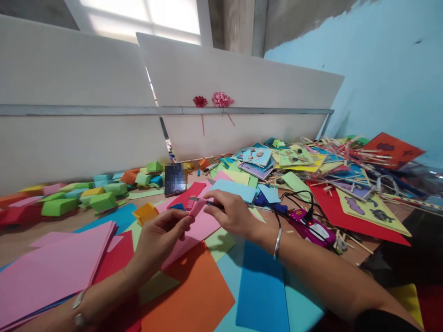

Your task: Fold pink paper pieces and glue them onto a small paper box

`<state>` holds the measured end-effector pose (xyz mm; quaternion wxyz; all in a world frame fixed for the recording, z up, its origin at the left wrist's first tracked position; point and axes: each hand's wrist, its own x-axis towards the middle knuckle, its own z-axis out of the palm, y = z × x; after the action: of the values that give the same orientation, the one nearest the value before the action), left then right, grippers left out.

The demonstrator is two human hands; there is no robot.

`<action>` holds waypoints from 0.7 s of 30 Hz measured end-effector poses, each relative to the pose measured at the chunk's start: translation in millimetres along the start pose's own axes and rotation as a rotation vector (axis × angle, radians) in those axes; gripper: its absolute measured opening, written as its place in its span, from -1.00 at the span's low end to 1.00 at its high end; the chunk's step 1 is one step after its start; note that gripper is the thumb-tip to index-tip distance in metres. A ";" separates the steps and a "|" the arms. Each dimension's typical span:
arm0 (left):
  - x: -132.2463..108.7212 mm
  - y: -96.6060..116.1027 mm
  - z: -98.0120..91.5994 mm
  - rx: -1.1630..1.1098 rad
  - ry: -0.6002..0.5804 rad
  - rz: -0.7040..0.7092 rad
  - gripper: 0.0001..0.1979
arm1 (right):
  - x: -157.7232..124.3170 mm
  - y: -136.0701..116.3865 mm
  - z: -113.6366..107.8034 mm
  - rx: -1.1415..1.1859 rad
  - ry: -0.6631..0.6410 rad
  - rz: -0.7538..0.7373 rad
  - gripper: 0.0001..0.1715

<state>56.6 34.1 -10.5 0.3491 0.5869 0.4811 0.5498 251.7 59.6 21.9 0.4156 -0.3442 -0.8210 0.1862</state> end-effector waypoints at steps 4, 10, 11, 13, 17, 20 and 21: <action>-2.8 -2.2 2.9 -0.019 -0.003 -0.021 -0.80 | -3.0 -3.8 3.9 -0.005 0.131 -0.001 -0.96; -4.4 -3.3 5.6 -0.077 -0.026 -0.044 -0.83 | 0.4 -7.3 4.8 0.286 0.111 0.250 -0.88; -3.7 -3.9 5.2 -0.073 -0.027 -0.041 -0.83 | 1.3 -7.3 5.1 0.360 0.097 0.293 -0.87; -2.1 -5.8 4.1 -0.060 -0.033 -0.040 -0.83 | 2.6 -7.3 6.3 0.481 0.083 0.349 -0.83; -1.1 -8.9 3.7 -0.050 -0.045 -0.039 -0.82 | 2.2 -9.0 7.4 0.628 0.017 0.378 -0.78; -2.5 -5.8 4.9 -0.051 -0.055 -0.045 -0.82 | 1.1 -11.1 6.8 0.566 0.046 0.379 -0.72; -2.9 -4.0 5.4 -0.048 -0.059 -0.048 -0.82 | 0.8 -11.6 6.8 0.542 0.062 0.377 -0.72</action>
<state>61.4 33.2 -16.0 0.3900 0.5827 0.4713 0.5350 241.1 52.0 25.3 0.4753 -0.3724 -0.6503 0.4609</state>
